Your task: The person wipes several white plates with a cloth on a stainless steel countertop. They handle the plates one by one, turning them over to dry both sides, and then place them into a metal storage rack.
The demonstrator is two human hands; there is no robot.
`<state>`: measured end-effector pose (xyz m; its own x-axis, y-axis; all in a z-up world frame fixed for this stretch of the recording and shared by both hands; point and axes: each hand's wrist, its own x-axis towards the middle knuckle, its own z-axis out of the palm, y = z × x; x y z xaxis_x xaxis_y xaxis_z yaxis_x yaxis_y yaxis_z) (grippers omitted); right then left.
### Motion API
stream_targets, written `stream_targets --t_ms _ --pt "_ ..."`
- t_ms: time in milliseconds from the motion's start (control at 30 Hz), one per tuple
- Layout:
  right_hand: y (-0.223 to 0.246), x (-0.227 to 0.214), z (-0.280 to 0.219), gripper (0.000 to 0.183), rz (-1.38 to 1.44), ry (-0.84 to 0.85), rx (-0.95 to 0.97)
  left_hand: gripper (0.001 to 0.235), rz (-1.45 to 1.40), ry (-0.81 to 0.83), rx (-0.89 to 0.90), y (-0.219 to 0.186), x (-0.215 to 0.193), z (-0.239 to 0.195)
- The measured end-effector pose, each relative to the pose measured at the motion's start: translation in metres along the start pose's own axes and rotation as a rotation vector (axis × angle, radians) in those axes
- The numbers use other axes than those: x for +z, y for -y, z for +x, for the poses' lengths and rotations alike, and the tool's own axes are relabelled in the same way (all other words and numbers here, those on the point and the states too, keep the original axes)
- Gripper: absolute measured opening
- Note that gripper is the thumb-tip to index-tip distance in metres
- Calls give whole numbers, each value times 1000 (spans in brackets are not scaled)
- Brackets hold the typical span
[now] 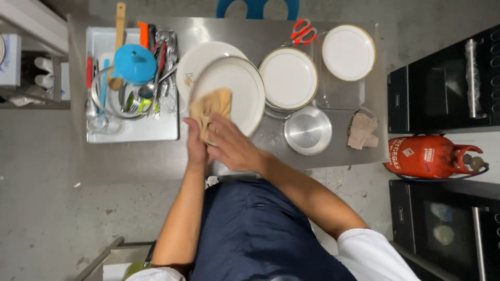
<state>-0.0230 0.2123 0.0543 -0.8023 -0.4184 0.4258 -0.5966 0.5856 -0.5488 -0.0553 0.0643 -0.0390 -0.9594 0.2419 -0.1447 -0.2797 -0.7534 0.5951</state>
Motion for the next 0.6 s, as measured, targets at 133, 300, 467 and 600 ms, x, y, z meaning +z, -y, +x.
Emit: stream_targets --t_ms 133,300,467,600 --pt "-13 -14 -13 58 64 228 -118 73 49 -91 167 -69 13 -13" --pt "-37 -44 31 61 -336 182 111 77 51 -15 140 -82 55 -34" --pt "-10 -9 29 52 -28 311 -92 77 89 -36 -36 -50 26 -29" --pt "22 -21 13 41 16 389 -280 88 -11 96 -48 -78 22 -28"
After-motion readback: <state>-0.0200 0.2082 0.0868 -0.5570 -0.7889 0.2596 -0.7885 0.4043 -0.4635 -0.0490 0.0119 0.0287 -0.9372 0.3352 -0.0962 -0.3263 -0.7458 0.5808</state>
